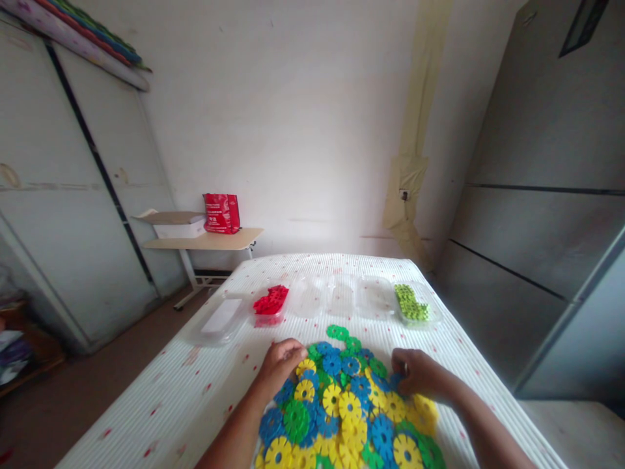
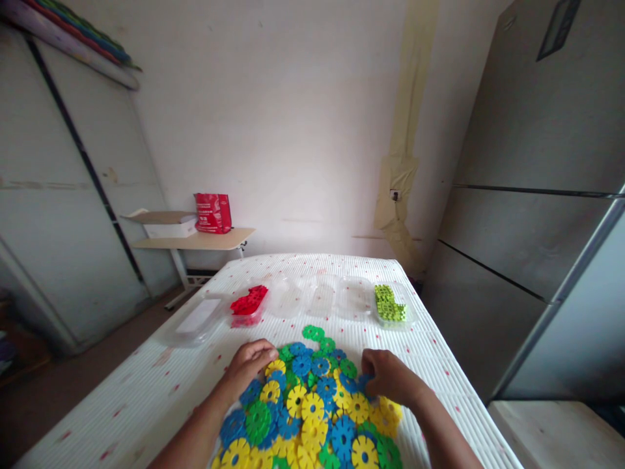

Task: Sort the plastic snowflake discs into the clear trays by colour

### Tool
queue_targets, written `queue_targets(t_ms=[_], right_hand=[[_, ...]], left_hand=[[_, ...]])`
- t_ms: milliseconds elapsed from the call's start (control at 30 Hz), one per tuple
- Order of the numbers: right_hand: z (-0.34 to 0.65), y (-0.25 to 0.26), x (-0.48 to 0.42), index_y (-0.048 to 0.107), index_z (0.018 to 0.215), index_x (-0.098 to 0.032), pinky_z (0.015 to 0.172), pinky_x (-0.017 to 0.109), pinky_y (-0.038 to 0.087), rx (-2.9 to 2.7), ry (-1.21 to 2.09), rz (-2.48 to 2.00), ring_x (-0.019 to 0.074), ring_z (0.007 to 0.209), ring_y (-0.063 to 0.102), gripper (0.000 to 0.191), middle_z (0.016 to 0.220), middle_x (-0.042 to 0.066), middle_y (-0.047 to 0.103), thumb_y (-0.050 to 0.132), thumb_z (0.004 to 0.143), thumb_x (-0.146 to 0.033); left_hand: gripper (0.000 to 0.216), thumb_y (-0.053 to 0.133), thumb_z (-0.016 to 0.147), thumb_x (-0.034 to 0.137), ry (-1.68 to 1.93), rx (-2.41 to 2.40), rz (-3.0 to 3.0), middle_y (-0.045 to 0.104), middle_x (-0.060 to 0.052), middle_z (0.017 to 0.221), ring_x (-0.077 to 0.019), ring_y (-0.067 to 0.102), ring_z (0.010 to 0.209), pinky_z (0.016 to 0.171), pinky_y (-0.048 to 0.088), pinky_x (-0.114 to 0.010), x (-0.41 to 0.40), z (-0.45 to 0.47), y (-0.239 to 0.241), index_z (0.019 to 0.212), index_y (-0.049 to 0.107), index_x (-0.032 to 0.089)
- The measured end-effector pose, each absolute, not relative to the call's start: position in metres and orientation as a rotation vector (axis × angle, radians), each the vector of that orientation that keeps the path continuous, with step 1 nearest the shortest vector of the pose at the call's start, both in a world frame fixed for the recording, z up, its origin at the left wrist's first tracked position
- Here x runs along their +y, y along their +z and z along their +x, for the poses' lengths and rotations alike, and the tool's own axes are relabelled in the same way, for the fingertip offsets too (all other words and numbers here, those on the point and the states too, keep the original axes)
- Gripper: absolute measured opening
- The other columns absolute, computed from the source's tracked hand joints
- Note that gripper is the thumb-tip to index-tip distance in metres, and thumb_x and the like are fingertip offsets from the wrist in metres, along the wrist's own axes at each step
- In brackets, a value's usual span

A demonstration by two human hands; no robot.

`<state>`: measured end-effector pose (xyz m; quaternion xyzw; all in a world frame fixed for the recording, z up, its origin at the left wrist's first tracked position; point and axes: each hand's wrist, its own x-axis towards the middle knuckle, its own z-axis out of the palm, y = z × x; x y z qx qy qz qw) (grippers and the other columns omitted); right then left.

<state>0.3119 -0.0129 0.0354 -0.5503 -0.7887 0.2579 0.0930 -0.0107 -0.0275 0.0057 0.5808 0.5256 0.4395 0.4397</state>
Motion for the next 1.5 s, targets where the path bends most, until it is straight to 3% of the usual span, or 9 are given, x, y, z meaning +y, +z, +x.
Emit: queue_targets(t_ms=[100, 267, 567, 767, 967, 1333, 1500], right_hand=[[0.313, 0.043, -0.015, 0.059, 0.069, -0.018, 0.05, 0.018, 0.031, -2.22, 0.939, -1.451, 0.0099, 0.061, 0.047, 0.017, 0.064, -0.004, 0.055, 0.054, 0.056, -0.009], [0.305, 0.046, -0.021, 0.063, 0.093, -0.02, 0.058, 0.02, 0.04, -2.082, 1.272, -1.204, 0.012, 0.065, 0.053, 0.031, 0.07, -0.003, 0.059, 0.054, 0.064, -0.014], [0.292, 0.044, -0.026, 0.062, 0.108, -0.028, 0.074, 0.024, 0.043, -2.382, 0.975, -1.307, 0.0192, 0.087, 0.059, 0.054, 0.099, -0.002, 0.067, 0.045, 0.061, -0.01], [0.294, 0.043, -0.025, 0.062, 0.108, -0.028, 0.07, 0.024, 0.042, -2.436, 0.948, -1.355, 0.0177, 0.078, 0.059, 0.051, 0.09, -0.004, 0.068, 0.047, 0.061, -0.013], [0.29, 0.05, -0.028, 0.062, 0.108, -0.028, 0.069, 0.024, 0.042, -2.424, 0.907, -1.385, 0.0191, 0.082, 0.059, 0.049, 0.095, -0.001, 0.068, 0.05, 0.061, -0.015], [0.29, 0.05, -0.026, 0.062, 0.094, -0.025, 0.057, 0.02, 0.037, -2.419, 0.871, -1.543, 0.0143, 0.07, 0.056, 0.041, 0.079, -0.003, 0.064, 0.057, 0.054, -0.015], [0.293, 0.044, -0.024, 0.062, 0.101, -0.027, 0.058, 0.021, 0.037, -2.436, 0.813, -1.551, 0.0154, 0.071, 0.057, 0.048, 0.083, -0.002, 0.066, 0.058, 0.055, -0.016]], left_hand=[[0.031, 0.058, 0.069, 0.045, 1.096, 1.302, 1.442, 0.051, 0.002, 0.056, -0.0128, 0.047, 0.056, 0.052, 0.033, -0.021, -0.028, -0.01, 0.007, 0.067, 0.058, 0.014], [0.031, 0.059, 0.068, 0.046, 1.089, 1.316, 1.432, 0.049, 0.003, 0.053, -0.0121, 0.045, 0.054, 0.052, 0.033, -0.021, -0.029, -0.01, 0.009, 0.065, 0.059, 0.015], [0.031, 0.059, 0.068, 0.045, 1.078, 1.307, 1.438, 0.05, 0.002, 0.056, -0.0133, 0.047, 0.057, 0.05, 0.033, -0.021, -0.027, -0.012, 0.005, 0.068, 0.059, 0.014], [0.03, 0.058, 0.069, 0.044, 1.095, 1.309, 1.453, 0.051, 0.002, 0.057, -0.0134, 0.048, 0.058, 0.053, 0.034, -0.021, -0.028, -0.011, 0.007, 0.067, 0.06, 0.014], [0.028, 0.058, 0.068, 0.043, 1.104, 1.322, 1.459, 0.051, 0.003, 0.055, -0.0135, 0.048, 0.057, 0.053, 0.034, -0.022, -0.029, -0.01, 0.008, 0.065, 0.06, 0.015], [0.027, 0.058, 0.069, 0.042, 1.089, 1.308, 1.448, 0.05, 0.003, 0.055, -0.0128, 0.047, 0.055, 0.051, 0.033, -0.021, -0.029, -0.01, 0.009, 0.066, 0.059, 0.015], [0.027, 0.057, 0.071, 0.041, 1.088, 1.305, 1.46, 0.05, 0.003, 0.055, -0.0127, 0.047, 0.056, 0.052, 0.033, -0.021, -0.029, -0.01, 0.008, 0.067, 0.059, 0.014]])
